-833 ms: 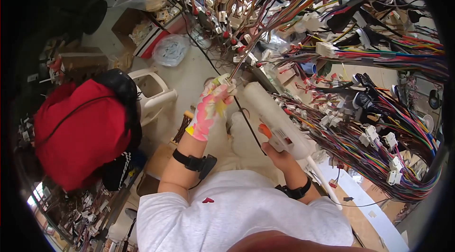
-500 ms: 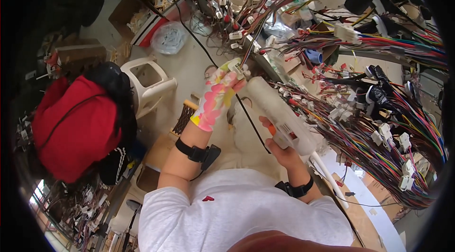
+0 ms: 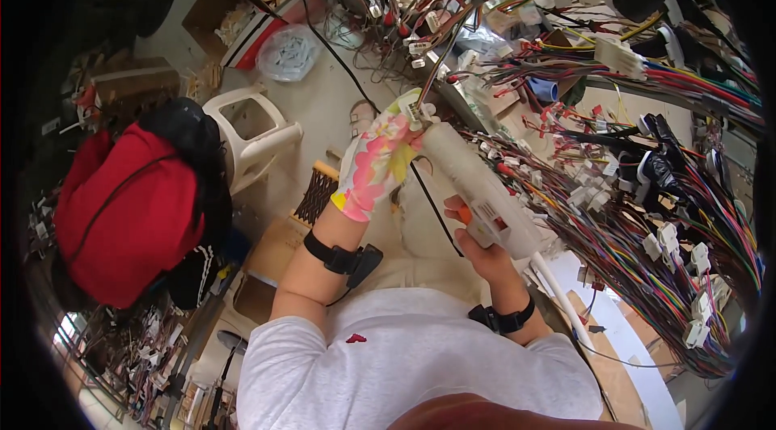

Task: Applying hot glue to secure various points and connectors on a large circular wire harness assembly rack.

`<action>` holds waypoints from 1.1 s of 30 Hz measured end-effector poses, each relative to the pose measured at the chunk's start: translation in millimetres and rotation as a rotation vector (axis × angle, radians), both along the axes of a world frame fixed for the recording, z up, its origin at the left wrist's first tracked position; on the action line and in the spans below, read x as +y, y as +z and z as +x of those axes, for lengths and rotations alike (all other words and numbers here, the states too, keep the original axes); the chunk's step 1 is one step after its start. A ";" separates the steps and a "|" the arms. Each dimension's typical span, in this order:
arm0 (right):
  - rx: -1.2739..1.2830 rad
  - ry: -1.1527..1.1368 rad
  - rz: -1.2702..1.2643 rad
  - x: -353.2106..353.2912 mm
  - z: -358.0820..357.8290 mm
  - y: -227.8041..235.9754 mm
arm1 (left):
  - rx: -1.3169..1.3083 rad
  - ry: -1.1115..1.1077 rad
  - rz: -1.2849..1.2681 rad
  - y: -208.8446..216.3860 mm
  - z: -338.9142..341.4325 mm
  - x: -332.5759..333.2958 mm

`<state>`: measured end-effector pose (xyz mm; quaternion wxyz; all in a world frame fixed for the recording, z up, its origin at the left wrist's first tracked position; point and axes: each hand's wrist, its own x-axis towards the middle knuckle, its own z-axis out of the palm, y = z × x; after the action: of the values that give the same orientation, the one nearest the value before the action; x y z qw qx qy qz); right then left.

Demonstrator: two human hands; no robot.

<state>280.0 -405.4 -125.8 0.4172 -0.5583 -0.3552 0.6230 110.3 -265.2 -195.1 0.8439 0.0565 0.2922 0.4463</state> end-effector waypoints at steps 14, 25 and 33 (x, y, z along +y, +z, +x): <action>-0.004 0.009 0.010 11.4 0.3 -0.7 | 0.193 -0.077 0.150 0.4 -4.2 11.0; -0.047 0.004 0.017 17.0 -3.5 -6.4 | 0.167 -0.063 0.158 5.9 -0.5 18.8; -0.044 -0.009 0.030 18.5 -4.5 -8.4 | 0.088 -0.032 0.194 -0.9 0.0 21.7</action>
<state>275.5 -386.9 -134.3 0.4203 -0.5671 -0.3714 0.6032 110.3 -243.5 -196.0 0.8278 0.1623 0.2834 0.4562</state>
